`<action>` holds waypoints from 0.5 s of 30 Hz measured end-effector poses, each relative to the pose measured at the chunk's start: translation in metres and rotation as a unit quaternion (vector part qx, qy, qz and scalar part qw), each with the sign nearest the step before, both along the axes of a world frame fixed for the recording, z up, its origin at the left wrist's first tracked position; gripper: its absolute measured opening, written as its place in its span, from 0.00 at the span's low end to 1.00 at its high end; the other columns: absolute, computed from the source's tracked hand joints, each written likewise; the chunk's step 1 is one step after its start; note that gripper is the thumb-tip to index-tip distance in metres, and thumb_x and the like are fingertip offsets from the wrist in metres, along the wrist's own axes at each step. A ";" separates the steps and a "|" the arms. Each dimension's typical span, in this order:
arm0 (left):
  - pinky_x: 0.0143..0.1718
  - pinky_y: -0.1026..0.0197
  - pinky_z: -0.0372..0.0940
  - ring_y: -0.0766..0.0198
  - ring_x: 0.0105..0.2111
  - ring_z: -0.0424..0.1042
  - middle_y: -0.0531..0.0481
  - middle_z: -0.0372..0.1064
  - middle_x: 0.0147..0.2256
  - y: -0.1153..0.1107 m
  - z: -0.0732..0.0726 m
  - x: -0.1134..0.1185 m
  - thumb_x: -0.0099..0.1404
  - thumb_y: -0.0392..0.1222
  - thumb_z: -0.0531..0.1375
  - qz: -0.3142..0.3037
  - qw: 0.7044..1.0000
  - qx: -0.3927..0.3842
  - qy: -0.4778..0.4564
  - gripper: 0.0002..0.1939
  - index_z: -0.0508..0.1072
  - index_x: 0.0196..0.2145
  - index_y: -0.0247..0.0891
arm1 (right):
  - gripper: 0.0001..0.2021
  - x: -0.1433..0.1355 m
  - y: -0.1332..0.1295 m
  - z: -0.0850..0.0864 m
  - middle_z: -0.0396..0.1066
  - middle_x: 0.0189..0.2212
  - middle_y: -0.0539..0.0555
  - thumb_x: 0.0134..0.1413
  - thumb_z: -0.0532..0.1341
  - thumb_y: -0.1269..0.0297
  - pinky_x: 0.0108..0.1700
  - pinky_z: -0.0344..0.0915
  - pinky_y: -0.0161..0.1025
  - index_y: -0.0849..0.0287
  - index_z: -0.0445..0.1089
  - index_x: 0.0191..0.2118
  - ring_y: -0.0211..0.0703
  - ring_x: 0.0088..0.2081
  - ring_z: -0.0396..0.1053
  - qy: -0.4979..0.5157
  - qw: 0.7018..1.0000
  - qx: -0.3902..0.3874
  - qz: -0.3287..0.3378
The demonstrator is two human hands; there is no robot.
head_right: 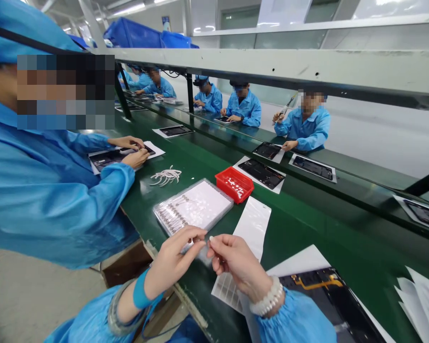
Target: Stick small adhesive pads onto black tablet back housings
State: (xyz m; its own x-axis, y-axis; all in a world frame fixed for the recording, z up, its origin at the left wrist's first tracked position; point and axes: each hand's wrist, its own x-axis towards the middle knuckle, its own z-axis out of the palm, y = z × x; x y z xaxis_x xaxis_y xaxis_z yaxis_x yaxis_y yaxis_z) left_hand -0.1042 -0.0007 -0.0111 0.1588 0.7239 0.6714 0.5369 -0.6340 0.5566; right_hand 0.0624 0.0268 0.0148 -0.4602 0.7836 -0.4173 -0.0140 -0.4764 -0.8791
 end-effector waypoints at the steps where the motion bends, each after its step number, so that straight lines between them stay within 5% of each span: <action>1: 0.37 0.61 0.68 0.64 0.35 0.71 0.47 0.70 0.35 0.000 0.000 0.001 0.69 0.36 0.53 0.005 1.000 0.010 0.012 0.06 0.69 0.41 0.38 | 0.23 0.000 0.000 0.000 0.63 0.15 0.45 0.38 0.68 0.44 0.20 0.54 0.29 0.62 0.67 0.23 0.27 0.16 0.56 -0.009 1.000 0.005 0.004; 9: 0.40 0.58 0.69 0.62 0.35 0.73 0.46 0.73 0.36 0.003 -0.005 -0.001 0.70 0.34 0.51 0.060 0.978 0.142 0.143 0.10 0.71 0.41 0.35 | 0.18 -0.002 0.001 0.005 0.70 0.25 0.50 0.37 0.69 0.50 0.21 0.59 0.30 0.62 0.71 0.27 0.30 0.20 0.62 -0.041 0.998 0.053 0.008; 15: 0.38 0.61 0.70 0.64 0.33 0.74 0.47 0.73 0.33 0.001 -0.004 0.007 0.71 0.35 0.48 0.089 0.973 0.127 0.169 0.11 0.70 0.37 0.35 | 0.16 -0.006 0.002 0.003 0.66 0.17 0.47 0.41 0.64 0.51 0.22 0.60 0.31 0.61 0.69 0.23 0.30 0.18 0.61 -0.101 0.988 0.118 -0.006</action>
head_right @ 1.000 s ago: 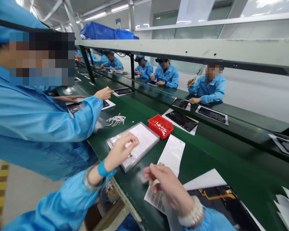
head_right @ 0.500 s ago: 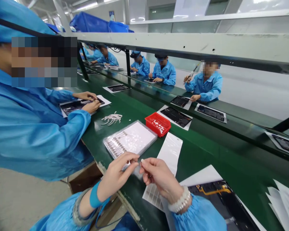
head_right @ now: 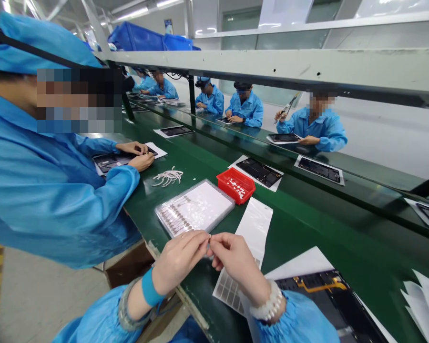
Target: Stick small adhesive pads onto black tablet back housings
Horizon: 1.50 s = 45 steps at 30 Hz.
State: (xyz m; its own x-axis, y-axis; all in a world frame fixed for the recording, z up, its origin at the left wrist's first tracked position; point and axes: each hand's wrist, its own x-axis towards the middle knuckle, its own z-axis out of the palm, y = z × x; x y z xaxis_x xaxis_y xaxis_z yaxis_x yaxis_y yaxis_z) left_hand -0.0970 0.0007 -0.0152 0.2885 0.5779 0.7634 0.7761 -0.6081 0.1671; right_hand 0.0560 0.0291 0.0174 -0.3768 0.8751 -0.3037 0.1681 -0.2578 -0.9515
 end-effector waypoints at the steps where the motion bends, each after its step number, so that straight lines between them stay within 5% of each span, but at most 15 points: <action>1: 0.36 0.63 0.69 0.65 0.32 0.73 0.48 0.72 0.31 0.001 0.000 0.001 0.71 0.35 0.48 0.008 1.000 -0.011 0.000 0.11 0.69 0.35 0.35 | 0.16 0.000 0.000 -0.001 0.66 0.17 0.47 0.41 0.64 0.51 0.22 0.60 0.32 0.61 0.68 0.23 0.30 0.18 0.61 -0.007 1.000 0.010 -0.005; 6: 0.31 0.62 0.68 0.63 0.29 0.72 0.48 0.70 0.29 0.031 -0.002 -0.011 0.69 0.33 0.48 0.075 0.996 -0.046 0.010 0.10 0.68 0.35 0.36 | 0.18 0.007 0.002 -0.004 0.66 0.18 0.46 0.39 0.65 0.49 0.20 0.58 0.31 0.61 0.67 0.27 0.30 0.17 0.60 -0.014 0.999 -0.001 -0.047; 10: 0.44 0.48 0.65 0.50 0.45 0.69 0.35 0.68 0.47 0.049 0.004 -0.018 0.61 0.25 0.48 0.123 0.991 -0.047 0.036 0.18 0.68 0.46 0.31 | 0.21 0.024 -0.003 -0.004 0.59 0.14 0.42 0.38 0.64 0.45 0.17 0.57 0.30 0.59 0.64 0.27 0.29 0.15 0.57 -0.023 0.997 -0.037 -0.060; 14: 0.48 0.50 0.60 0.52 0.50 0.63 0.41 0.65 0.51 0.019 0.015 0.013 0.64 0.31 0.53 0.002 0.992 -0.097 0.077 0.19 0.64 0.53 0.35 | 0.23 0.046 -0.020 -0.001 0.53 0.13 0.40 0.38 0.63 0.41 0.15 0.53 0.28 0.58 0.63 0.28 0.29 0.14 0.52 -0.025 0.996 -0.068 -0.043; 17: 0.41 0.55 0.59 0.58 0.41 0.65 0.49 0.70 0.37 -0.012 0.014 0.048 0.69 0.37 0.51 -0.098 0.988 -0.098 0.071 0.08 0.69 0.41 0.37 | 0.24 0.070 -0.039 -0.002 0.53 0.13 0.41 0.40 0.62 0.39 0.16 0.52 0.28 0.57 0.59 0.24 0.29 0.15 0.52 -0.027 0.995 -0.092 -0.024; 19: 0.37 0.57 0.58 0.61 0.35 0.65 0.51 0.68 0.30 -0.025 0.011 0.068 0.71 0.37 0.49 -0.124 0.987 -0.078 0.065 0.11 0.69 0.34 0.36 | 0.24 0.089 -0.053 -0.005 0.53 0.13 0.41 0.43 0.60 0.38 0.16 0.52 0.29 0.57 0.58 0.24 0.29 0.15 0.51 -0.049 0.995 -0.082 -0.019; 27: 0.31 0.61 0.57 0.64 0.27 0.63 0.52 0.65 0.24 -0.055 -0.014 0.138 0.74 0.40 0.43 -0.295 0.932 -0.212 -0.004 0.20 0.65 0.26 0.37 | 0.12 0.150 -0.133 -0.028 0.63 0.26 0.49 0.60 0.55 0.60 0.31 0.60 0.32 0.58 0.65 0.27 0.35 0.28 0.62 -0.164 0.967 0.148 -0.124; 32: 0.38 0.61 0.61 0.64 0.34 0.70 0.50 0.73 0.32 -0.063 -0.032 0.159 0.74 0.48 0.43 -0.288 0.949 -0.115 0.062 0.20 0.70 0.45 0.35 | 0.10 0.202 -0.160 -0.043 0.65 0.31 0.52 0.63 0.52 0.65 0.38 0.61 0.36 0.57 0.65 0.30 0.39 0.35 0.64 -0.249 0.918 0.235 -0.202; 35: 0.41 0.62 0.62 0.65 0.36 0.72 0.51 0.74 0.36 -0.059 -0.038 0.158 0.73 0.47 0.44 -0.292 0.946 -0.102 0.096 0.18 0.70 0.47 0.38 | 0.10 0.253 -0.157 -0.047 0.67 0.31 0.53 0.61 0.54 0.64 0.43 0.60 0.41 0.57 0.66 0.29 0.44 0.38 0.63 -0.356 0.866 0.250 -0.248; 39: 0.43 0.63 0.61 0.65 0.38 0.72 0.53 0.74 0.37 -0.054 -0.043 0.155 0.73 0.44 0.46 -0.296 0.941 -0.119 0.110 0.16 0.73 0.41 0.41 | 0.10 0.293 -0.143 -0.051 0.69 0.31 0.55 0.61 0.55 0.66 0.45 0.60 0.46 0.57 0.67 0.29 0.47 0.40 0.62 -0.449 0.838 0.239 -0.197; 45: 0.43 0.63 0.60 0.65 0.37 0.72 0.54 0.74 0.36 -0.054 -0.044 0.157 0.73 0.43 0.45 -0.294 0.939 -0.135 0.121 0.18 0.74 0.40 0.42 | 0.10 0.287 -0.128 -0.046 0.70 0.32 0.54 0.60 0.56 0.68 0.42 0.60 0.45 0.57 0.70 0.28 0.48 0.40 0.63 -0.536 0.814 0.207 -0.084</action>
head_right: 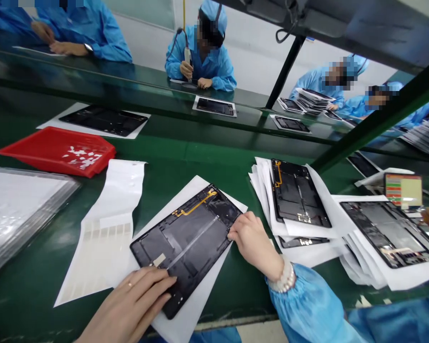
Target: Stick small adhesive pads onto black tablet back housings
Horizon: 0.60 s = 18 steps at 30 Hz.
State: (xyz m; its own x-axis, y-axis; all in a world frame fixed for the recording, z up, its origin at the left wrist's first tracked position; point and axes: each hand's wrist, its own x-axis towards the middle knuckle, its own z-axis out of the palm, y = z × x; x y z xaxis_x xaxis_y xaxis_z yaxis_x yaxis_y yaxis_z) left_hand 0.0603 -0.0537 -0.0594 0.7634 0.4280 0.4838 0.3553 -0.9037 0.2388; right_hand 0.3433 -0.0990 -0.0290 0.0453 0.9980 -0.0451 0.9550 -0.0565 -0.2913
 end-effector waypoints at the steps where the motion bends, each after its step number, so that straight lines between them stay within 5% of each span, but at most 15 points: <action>1: 0.43 0.63 0.60 0.65 0.37 0.72 0.55 0.74 0.36 0.000 0.000 0.000 0.73 0.43 0.45 0.000 1.000 0.001 0.004 0.17 0.74 0.40 0.42 | 0.10 -0.001 0.002 0.002 0.71 0.31 0.54 0.59 0.57 0.68 0.41 0.59 0.45 0.57 0.70 0.28 0.48 0.40 0.63 -0.015 1.000 -0.007 0.004; 11: 0.44 0.64 0.61 0.65 0.39 0.71 0.53 0.73 0.38 0.003 -0.003 -0.003 0.72 0.43 0.46 -0.011 1.000 -0.009 0.023 0.16 0.74 0.42 0.43 | 0.10 0.005 0.014 0.009 0.70 0.30 0.54 0.50 0.66 0.59 0.36 0.56 0.40 0.59 0.69 0.26 0.45 0.35 0.64 -0.165 0.983 0.007 0.082; 18: 0.43 0.63 0.62 0.64 0.38 0.71 0.52 0.73 0.36 0.002 0.000 -0.001 0.72 0.42 0.46 -0.013 1.000 0.003 0.011 0.16 0.74 0.40 0.42 | 0.11 0.015 0.020 0.015 0.71 0.30 0.54 0.53 0.64 0.57 0.37 0.57 0.40 0.58 0.69 0.27 0.45 0.37 0.65 -0.107 0.984 -0.003 0.140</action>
